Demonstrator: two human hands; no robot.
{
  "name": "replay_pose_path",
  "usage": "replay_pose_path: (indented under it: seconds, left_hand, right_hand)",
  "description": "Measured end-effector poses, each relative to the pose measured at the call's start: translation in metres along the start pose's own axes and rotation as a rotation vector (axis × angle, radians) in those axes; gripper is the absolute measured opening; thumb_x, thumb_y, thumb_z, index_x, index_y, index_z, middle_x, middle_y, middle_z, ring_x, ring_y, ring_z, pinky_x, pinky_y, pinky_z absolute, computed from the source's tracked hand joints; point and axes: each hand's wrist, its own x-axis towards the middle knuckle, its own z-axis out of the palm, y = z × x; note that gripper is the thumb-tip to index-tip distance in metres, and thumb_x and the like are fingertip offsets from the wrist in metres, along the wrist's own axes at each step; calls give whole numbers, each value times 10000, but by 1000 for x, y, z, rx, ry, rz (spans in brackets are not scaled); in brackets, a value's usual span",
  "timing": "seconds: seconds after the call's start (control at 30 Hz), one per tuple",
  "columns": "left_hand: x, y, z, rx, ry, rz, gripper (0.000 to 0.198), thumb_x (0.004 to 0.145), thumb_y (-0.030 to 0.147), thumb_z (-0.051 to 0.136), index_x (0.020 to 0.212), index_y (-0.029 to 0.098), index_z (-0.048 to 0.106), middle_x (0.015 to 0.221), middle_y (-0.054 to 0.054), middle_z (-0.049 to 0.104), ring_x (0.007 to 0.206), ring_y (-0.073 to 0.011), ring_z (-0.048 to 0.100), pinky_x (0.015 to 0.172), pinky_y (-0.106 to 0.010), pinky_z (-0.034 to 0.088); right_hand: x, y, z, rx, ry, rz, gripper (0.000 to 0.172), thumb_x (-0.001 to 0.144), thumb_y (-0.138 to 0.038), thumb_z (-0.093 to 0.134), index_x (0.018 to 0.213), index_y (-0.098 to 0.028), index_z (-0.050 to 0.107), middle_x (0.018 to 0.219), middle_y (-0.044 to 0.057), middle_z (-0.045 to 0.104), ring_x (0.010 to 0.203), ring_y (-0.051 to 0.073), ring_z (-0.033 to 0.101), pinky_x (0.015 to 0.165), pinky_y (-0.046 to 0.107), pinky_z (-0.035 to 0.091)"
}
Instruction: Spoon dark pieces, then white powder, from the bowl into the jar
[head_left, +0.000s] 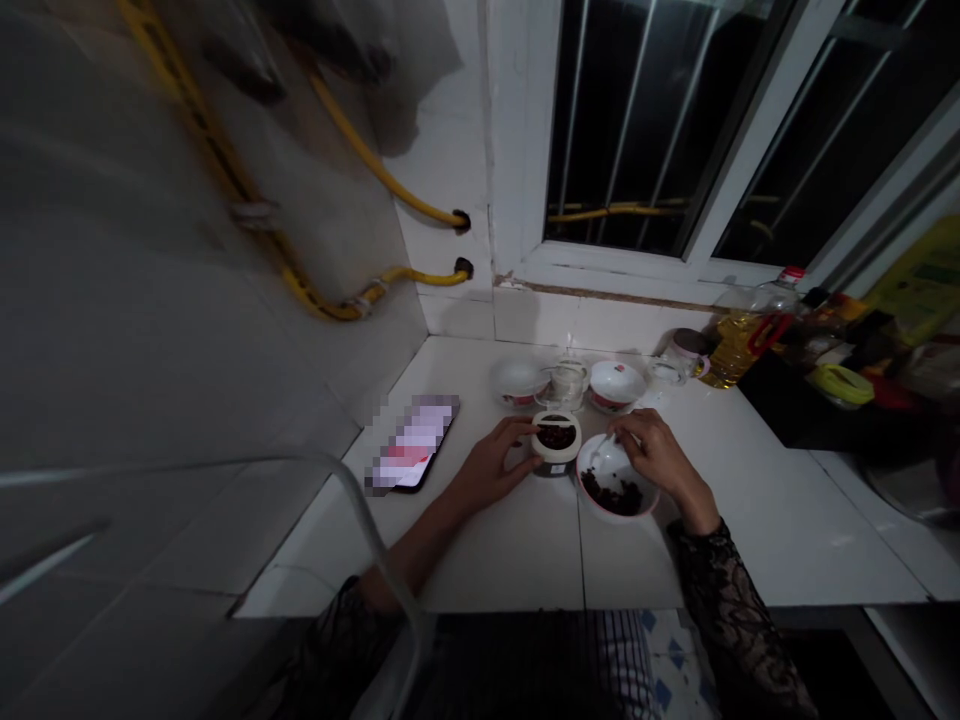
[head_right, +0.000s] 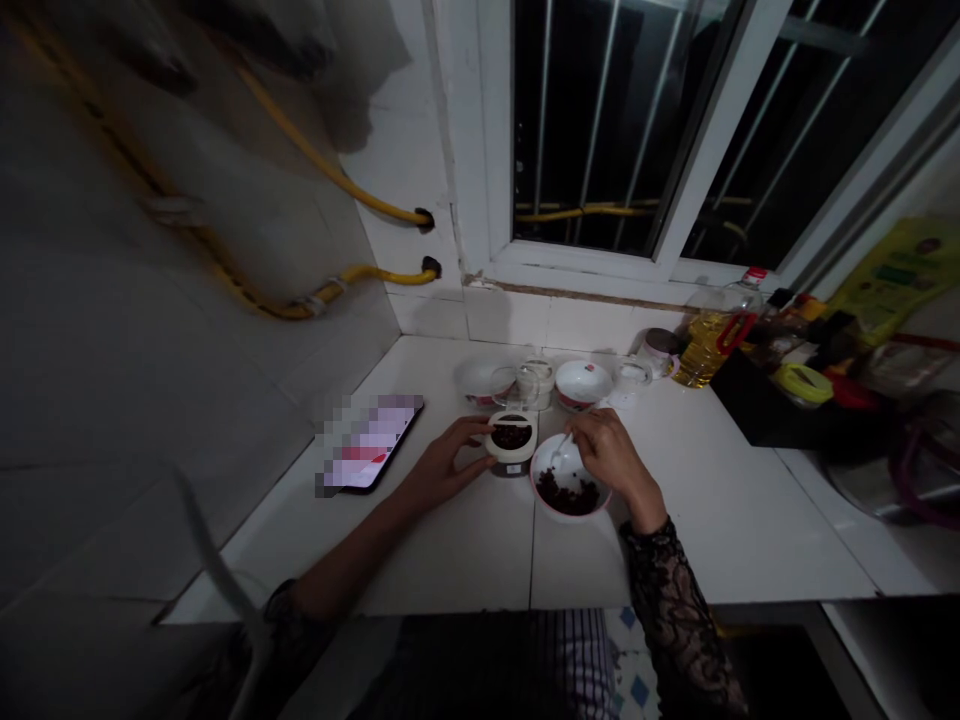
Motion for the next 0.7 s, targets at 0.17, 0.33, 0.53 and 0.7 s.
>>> replay_pose_path:
  seconds: [0.17, 0.33, 0.53, 0.7]
  left_hand:
    - [-1, 0, 1, -15, 0, -2, 321, 897, 303, 616, 1199, 233, 536, 1267, -121, 576, 1130, -232, 622, 845, -369, 591]
    - [-1, -4, 3, -22, -1, -12, 333, 898, 313, 616, 1209, 230, 533, 1265, -124, 576, 1147, -239, 613, 852, -372, 588]
    - [-2, -4, 3, -19, 4, -15, 330, 897, 329, 615, 1204, 231, 542, 1272, -122, 578, 1156, -236, 610, 868, -375, 584]
    - [-1, -4, 2, -12, -1, -2, 328, 905, 328, 604, 1212, 236, 530, 1278, -117, 572, 1164, -235, 606, 856, -376, 592]
  right_hand:
    - [-3, -3, 7, 198, -101, 122, 228, 823, -155, 484, 795, -219, 701, 691, 35, 692, 784, 210, 608, 731, 322, 454]
    - [-3, -4, 10, 374, -87, 267, 197, 788, -217, 491, 755, -207, 685, 624, 14, 667, 702, 189, 613, 690, 298, 442]
    - [0, -1, 5, 543, 19, 458, 166, 714, -270, 500, 692, -193, 646, 555, -18, 601, 572, 150, 578, 624, 267, 419]
    - [0, 1, 5, 550, 69, 487, 165, 679, -297, 502, 670, -200, 635, 541, -23, 572, 552, 148, 548, 601, 267, 398]
